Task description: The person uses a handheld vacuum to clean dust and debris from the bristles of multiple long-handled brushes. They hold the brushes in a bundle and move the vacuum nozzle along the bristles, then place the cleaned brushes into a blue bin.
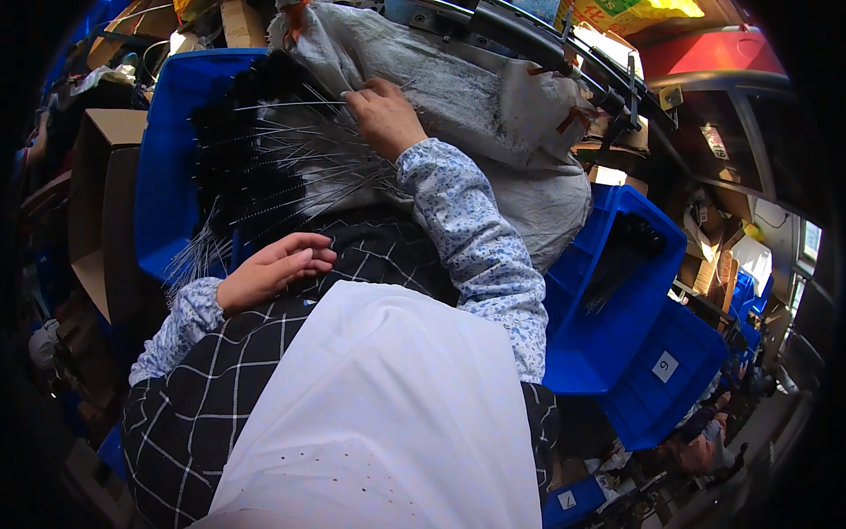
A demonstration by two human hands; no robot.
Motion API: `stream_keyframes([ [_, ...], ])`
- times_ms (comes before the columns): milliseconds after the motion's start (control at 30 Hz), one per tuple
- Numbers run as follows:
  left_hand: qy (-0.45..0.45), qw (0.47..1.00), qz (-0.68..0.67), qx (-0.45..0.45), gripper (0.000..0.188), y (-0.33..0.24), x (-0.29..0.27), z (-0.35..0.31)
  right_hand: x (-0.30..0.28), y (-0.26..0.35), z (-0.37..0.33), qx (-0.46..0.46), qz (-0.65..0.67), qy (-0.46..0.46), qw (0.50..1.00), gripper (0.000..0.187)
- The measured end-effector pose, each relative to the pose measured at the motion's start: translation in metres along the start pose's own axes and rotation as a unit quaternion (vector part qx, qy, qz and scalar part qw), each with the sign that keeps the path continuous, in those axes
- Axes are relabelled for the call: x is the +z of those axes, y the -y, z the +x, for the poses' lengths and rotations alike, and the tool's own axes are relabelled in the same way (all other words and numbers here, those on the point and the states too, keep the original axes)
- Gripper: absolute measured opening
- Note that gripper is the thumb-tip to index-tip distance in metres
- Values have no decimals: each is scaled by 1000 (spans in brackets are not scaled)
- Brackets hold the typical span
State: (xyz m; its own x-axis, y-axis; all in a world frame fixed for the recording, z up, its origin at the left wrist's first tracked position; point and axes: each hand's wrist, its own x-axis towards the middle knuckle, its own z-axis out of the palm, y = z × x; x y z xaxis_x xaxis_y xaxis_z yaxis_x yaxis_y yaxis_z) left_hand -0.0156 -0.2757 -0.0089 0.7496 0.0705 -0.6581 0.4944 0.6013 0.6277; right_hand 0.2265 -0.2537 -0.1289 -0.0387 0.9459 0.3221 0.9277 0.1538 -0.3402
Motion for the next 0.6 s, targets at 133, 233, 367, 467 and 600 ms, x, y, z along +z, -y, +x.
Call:
stream_keyframes([
  [133,-58,887,-459,-11,43,17,3,60,-2,18,7,54,42,244,967,55],
  [233,-88,870,-482,50,36,29,-9,71,-18,28,8,44,51,340,938,81],
  [367,-180,920,-316,150,28,27,-4,62,8,21,-20,-13,29,247,968,108],
  [467,-240,937,-162,194,27,34,-29,63,10,32,-22,-24,51,206,977,102],
  [600,-276,920,239,144,22,37,-59,57,9,44,-16,7,54,212,976,70],
])
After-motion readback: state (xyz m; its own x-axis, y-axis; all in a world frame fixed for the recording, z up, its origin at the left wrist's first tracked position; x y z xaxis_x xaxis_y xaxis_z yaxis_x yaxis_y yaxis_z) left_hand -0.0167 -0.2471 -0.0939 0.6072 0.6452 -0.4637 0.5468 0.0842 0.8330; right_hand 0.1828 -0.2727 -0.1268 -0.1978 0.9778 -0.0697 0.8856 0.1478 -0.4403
